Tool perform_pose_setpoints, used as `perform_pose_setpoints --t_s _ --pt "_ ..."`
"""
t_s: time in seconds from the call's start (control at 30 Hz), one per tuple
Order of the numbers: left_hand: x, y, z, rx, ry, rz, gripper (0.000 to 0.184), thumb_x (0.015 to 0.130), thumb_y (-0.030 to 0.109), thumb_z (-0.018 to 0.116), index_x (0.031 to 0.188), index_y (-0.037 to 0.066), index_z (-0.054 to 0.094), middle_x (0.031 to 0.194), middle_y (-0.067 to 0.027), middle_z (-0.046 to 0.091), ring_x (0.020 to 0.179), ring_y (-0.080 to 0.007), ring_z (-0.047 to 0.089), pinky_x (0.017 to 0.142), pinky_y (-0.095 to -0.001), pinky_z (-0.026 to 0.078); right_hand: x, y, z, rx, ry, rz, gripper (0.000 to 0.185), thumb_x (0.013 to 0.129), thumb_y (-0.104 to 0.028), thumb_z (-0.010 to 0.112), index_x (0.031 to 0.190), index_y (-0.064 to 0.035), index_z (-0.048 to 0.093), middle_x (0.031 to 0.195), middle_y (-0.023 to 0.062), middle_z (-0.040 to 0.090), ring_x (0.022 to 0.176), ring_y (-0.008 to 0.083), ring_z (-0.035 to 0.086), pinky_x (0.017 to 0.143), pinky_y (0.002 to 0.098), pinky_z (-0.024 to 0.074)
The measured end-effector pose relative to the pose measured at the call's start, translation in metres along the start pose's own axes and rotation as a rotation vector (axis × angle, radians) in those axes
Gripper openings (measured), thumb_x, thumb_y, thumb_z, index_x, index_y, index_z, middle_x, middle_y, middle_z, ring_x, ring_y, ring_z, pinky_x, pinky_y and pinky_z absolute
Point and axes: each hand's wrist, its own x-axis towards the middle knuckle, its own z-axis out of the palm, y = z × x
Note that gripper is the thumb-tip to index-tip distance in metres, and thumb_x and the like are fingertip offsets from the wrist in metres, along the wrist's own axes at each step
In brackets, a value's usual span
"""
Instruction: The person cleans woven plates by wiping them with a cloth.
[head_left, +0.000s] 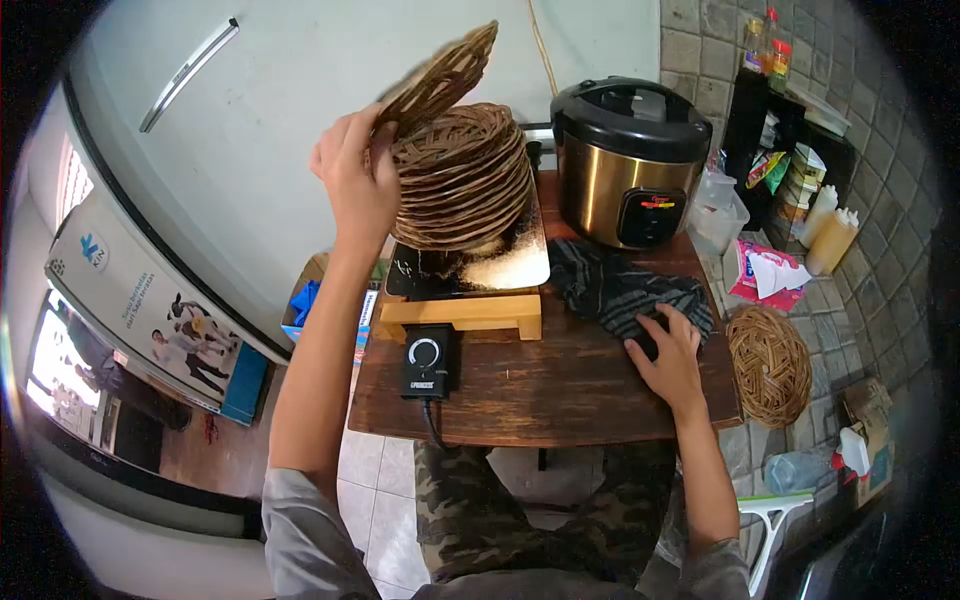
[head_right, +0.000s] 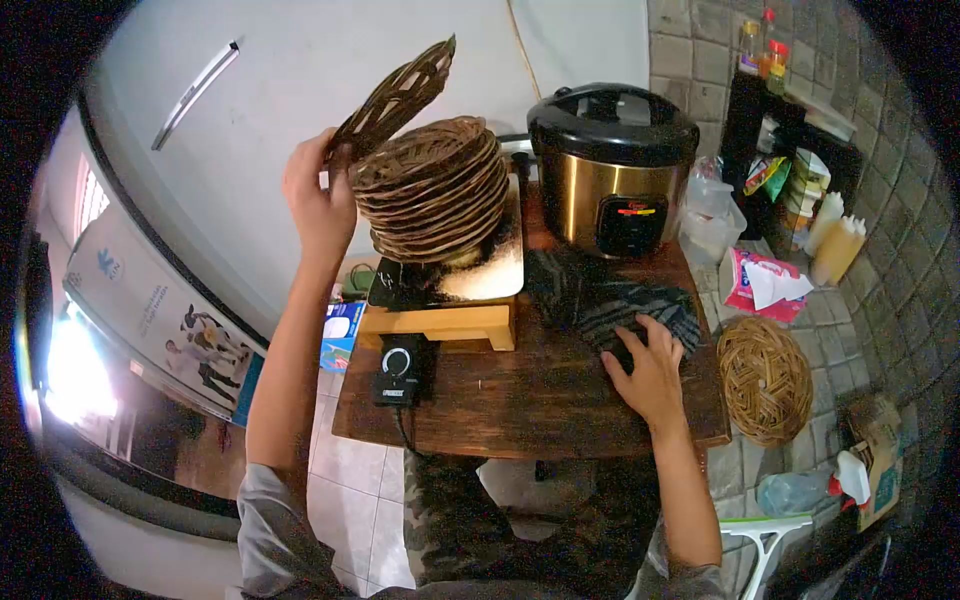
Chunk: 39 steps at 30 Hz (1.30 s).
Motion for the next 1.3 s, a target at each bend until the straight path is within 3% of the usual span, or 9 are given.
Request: perform_pose_setpoints --t_s 0.23,0.47,0.57,0.67,0.7,0.77,0.93,1.2,1.3 --pt "-0.031 0.064 -0.033 0.134 0.033 0.452 0.026 0.072 0.008 0.073 0.096 0.018 0.070 0.095 -0.0010 0.064 0.097 -0.0189 0.059 0.099 -0.0421 0.036 0.002 0.011 0.005 0.075 -0.073 0.064 0.030 0.092 -0.023 0.068 0.111 -0.0001 0.069 0.127 0.0132 0.057 0.126 0.0297 0.048 0.107 0.0427 0.0278" --pt "-0.134 0.141 -0.044 -0.175 -0.155 0.450 0.022 0.073 0.018 0.076 0.090 0.027 0.067 0.096 0.0053 0.065 0.096 -0.0160 0.061 0.097 -0.0415 0.037 -0.008 0.086 0.066 0.389 0.097 0.165 0.032 0.097 -0.022 0.062 0.124 -0.0053 0.063 0.129 0.0127 0.060 0.116 0.0311 0.058 0.095 0.0450 0.0469" --pt "-0.179 0.161 -0.059 -0.298 -0.210 0.399 0.024 0.075 0.017 0.077 0.093 0.029 0.066 0.097 0.0073 0.066 0.098 -0.0172 0.061 0.095 -0.0410 0.038 -0.028 0.097 0.012 2.006 -0.241 0.300 0.042 0.102 -0.032 0.055 0.139 -0.0123 0.053 0.126 0.0059 0.062 0.113 0.0237 0.061 0.104 0.0431 0.0484" --pt "-0.223 0.165 -0.066 -0.322 -0.282 0.306 0.020 0.079 0.019 0.075 0.094 0.028 0.066 0.096 0.0062 0.065 0.100 -0.0182 0.061 0.097 -0.0411 0.039 0.022 0.072 -0.021 0.878 -0.047 0.754 0.041 0.102 -0.037 0.056 0.130 -0.0069 0.058 0.117 0.0050 0.065 0.106 0.0165 0.061 0.094 0.0406 0.0494" --pt "-0.229 0.163 -0.066 -0.324 -0.275 0.299 0.020 0.079 0.019 0.075 0.094 0.028 0.066 0.096 0.0062 0.065 0.100 -0.0182 0.061 0.097 -0.0411 0.039 0.028 0.069 -0.022 0.861 0.091 0.515 0.032 0.101 -0.034 0.057 0.119 -0.0078 0.060 0.105 0.0025 0.066 0.097 0.0165 0.062 0.088 0.0370 0.0478" --pt "-0.241 0.157 -0.070 -0.373 -0.353 0.235 0.019 0.081 0.018 0.074 0.096 0.028 0.066 0.097 0.0052 0.065 0.103 -0.0189 0.061 0.096 -0.0419 0.042 0.034 0.050 -0.043 1.260 0.184 0.697 0.023 0.100 -0.031 0.058 0.111 -0.0110 0.060 0.098 0.0007 0.066 0.093 0.0155 0.061 0.086 0.0347 0.0465" --pt "-0.244 0.152 -0.062 -0.507 -0.574 0.151 0.033 0.078 0.006 0.070 0.107 0.019 0.063 0.120 -0.0060 0.060 0.125 -0.0299 0.053 0.106 -0.0513 0.042 0.059 0.012 -0.101 1.315 0.171 0.555 0.021 0.099 -0.030 0.060 0.111 -0.0129 0.060 0.107 0.0003 0.066 0.090 0.0152 0.060 0.083 0.0341 0.0471" --pt "-0.224 0.155 -0.047 -0.447 -0.727 0.019 0.036 0.075 0.000 0.067 0.109 0.011 0.064 0.120 -0.0054 0.061 0.128 -0.0267 0.052 0.106 -0.0479 0.038 0.086 -0.047 -0.173 1.374 0.234 0.088 0.017 0.102 -0.020 0.053 0.114 -0.0096 0.060 0.112 0.0041 0.066 0.105 0.0183 0.062 0.099 0.0385 0.0444" --pt "-0.226 0.155 -0.045 -0.456 -0.732 -0.008 0.033 0.077 0.002 0.068 0.109 0.011 0.065 0.119 -0.0054 0.062 0.128 -0.0267 0.052 0.105 -0.0469 0.039 0.084 -0.075 -0.163 0.785 0.259 -0.019 0.021 0.104 -0.014 0.048 0.117 -0.0055 0.062 0.111 0.0052 0.065 0.104 0.0168 0.061 0.097 0.0355 0.0462"
